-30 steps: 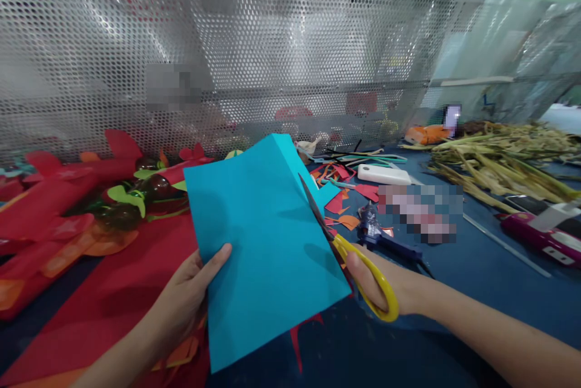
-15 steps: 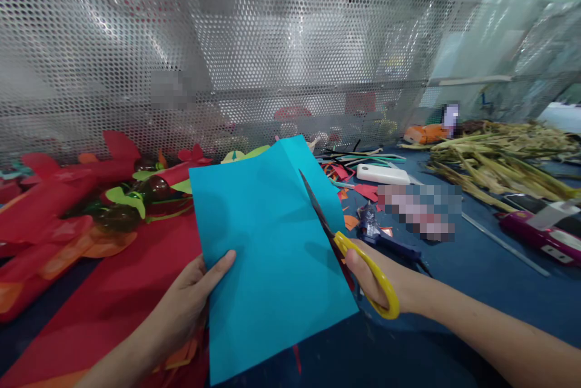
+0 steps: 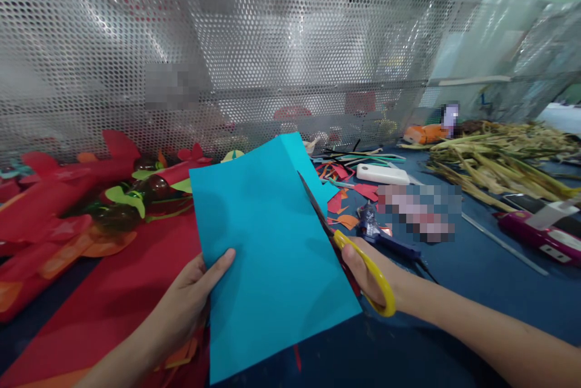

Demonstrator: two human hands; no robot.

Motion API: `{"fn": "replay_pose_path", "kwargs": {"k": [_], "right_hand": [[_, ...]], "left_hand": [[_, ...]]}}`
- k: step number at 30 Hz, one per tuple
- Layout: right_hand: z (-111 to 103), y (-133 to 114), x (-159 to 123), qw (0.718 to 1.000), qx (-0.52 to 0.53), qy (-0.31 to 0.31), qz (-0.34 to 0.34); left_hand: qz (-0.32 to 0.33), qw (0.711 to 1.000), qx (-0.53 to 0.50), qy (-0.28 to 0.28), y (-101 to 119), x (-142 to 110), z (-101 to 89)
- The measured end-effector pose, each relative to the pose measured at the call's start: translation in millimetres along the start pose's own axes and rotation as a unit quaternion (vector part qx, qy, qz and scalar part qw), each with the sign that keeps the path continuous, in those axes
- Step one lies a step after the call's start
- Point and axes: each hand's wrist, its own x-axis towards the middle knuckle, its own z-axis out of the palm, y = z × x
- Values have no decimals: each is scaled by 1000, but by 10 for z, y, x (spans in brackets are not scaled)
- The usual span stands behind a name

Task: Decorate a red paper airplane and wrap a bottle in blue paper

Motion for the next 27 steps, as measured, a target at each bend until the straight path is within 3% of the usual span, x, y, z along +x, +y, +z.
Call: {"fn": "replay_pose_path", "kwargs": {"k": [8,17,27], "right_hand": [[20,-19,2,1000,14,10,25],[-82,-67,-24,998,-16,-29,-54],[-144,-133,-4,993,-76,1,-90]], "left_hand": [[3,1000,23,11,-19,4,-23],[-3,1000,4,-18,-117,132,-115],[-20,998,36,-48,-110,174,-149]]}}
